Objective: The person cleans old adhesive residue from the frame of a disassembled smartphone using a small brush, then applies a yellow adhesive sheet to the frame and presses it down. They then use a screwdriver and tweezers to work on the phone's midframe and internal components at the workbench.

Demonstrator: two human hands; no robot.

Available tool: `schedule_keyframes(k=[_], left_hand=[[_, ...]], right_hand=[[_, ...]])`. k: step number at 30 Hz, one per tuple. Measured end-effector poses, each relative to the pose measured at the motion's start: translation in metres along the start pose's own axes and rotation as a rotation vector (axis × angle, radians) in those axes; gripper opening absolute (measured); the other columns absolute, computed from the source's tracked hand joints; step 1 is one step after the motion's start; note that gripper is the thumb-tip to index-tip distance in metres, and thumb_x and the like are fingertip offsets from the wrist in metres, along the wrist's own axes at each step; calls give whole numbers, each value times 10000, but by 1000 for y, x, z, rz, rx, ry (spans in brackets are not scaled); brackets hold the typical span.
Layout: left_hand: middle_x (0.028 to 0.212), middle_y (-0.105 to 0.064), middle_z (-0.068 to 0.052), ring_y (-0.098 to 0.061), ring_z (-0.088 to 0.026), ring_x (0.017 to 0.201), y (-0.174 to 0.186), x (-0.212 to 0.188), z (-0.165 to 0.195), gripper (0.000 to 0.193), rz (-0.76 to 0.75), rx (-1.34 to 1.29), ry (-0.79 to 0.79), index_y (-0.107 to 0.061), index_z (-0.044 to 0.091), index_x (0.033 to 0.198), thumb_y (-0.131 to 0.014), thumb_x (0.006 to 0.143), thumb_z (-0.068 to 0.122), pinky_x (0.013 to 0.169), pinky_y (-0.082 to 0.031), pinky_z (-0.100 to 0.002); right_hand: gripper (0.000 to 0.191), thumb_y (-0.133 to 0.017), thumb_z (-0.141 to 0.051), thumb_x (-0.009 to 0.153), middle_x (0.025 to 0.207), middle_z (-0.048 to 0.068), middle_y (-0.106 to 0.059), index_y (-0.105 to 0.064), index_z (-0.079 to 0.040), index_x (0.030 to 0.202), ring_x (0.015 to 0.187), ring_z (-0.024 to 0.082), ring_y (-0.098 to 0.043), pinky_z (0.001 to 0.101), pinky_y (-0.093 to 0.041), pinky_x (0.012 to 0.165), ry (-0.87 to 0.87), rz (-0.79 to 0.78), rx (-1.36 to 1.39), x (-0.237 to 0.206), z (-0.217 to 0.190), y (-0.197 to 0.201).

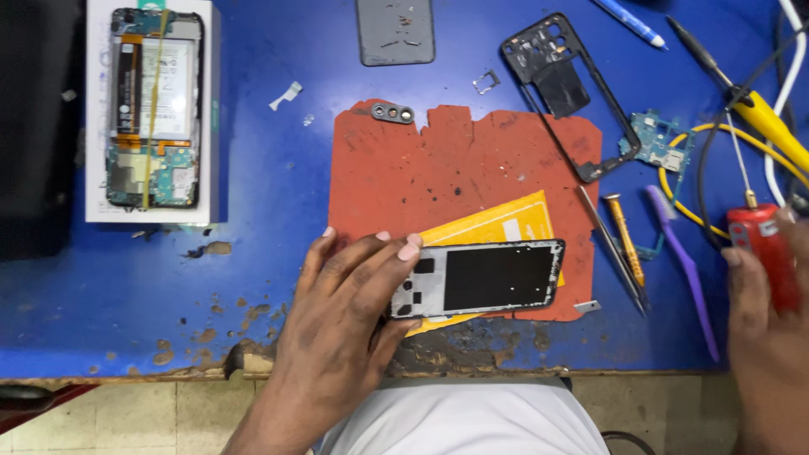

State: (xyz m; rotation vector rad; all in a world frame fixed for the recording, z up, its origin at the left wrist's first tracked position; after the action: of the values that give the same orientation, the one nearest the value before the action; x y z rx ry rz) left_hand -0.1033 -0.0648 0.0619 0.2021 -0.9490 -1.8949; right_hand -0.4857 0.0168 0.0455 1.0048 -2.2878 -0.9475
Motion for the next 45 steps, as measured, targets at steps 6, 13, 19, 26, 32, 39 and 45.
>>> schedule_keyframes(k=[6, 13, 19, 26, 32, 39, 45], left_hand=[[1471, -567, -53, -535, -319, 1358, 0, 3, 0, 876, 4, -14, 10, -362, 136, 1502, -828, 761, 115, 1226, -281, -593], [1423, -592, -68, -542, -312, 1342, 0, 7, -1, 885, -16, -9, 64, -396, 116, 1485, -840, 719, 113, 1219, -278, -566], [1379, -601, -121, -536, -323, 1333, -2, 10, -6, 902, -46, -5, 132, -420, 110, 1472, -858, 683, 121, 1207, -263, -551], [1394, -597, -89, -536, -304, 1344, -3, 7, -6, 895, -34, -5, 110, -400, 118, 1483, -850, 709, 136, 1223, -262, -559], [1464, -571, -43, -535, -298, 1365, -1, 5, -1, 878, -1, -1, 55, -395, 124, 1479, -841, 723, 121, 1234, -278, -562], [1478, -561, -40, -541, -296, 1360, 0, 3, -1, 868, 19, -11, 34, -388, 114, 1484, -843, 744, 121, 1235, -281, -575], [1482, -557, -41, -539, -291, 1362, 0, 3, -2, 861, 11, 1, 43, -388, 109, 1480, -844, 750, 144, 1234, -267, -583]], right_hand=[[490, -749, -116, 1076, 1265, 238, -622, -522, 87, 1459, 1090, 319, -666, 377, -570, 955, 480, -30, -509, 12, -23, -6], [509, -715, -185, 965, 1171, 211, -674, -584, 37, 1404, 932, 289, -676, 373, -552, 798, -39, -59, -393, 24, 4, 12], [587, -825, -160, 717, 1043, 164, -716, -680, 18, 1256, 865, 242, -696, 350, -565, 766, 588, -300, -355, -13, -69, 8], [487, -859, -147, 650, 935, 77, -744, -750, -54, 1115, 778, 215, -702, 355, -547, 678, 812, -442, -533, -39, -96, -15], [516, -839, -186, 602, 945, 27, -749, -756, -86, 1101, 787, 190, -703, 349, -533, 652, 855, -489, -635, -43, -97, -23], [432, -817, -206, 679, 948, 19, -733, -739, -94, 1089, 793, 185, -700, 349, -540, 661, 943, -479, -566, -52, -107, -29], [526, -803, -370, 727, 913, 9, -704, -732, -120, 1184, 807, 183, -691, 347, -534, 657, 962, -594, -636, -62, -102, -47]])
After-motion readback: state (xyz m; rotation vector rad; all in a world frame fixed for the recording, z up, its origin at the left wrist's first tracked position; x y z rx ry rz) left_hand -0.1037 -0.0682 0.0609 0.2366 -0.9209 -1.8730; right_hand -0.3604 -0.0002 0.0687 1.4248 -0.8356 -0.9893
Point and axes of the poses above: each hand's wrist, its own x-axis towards the middle knuckle, its own y-axis out of the back of the hand, z = x × y, the point moved 9 cm from there along x, towards the middle knuckle
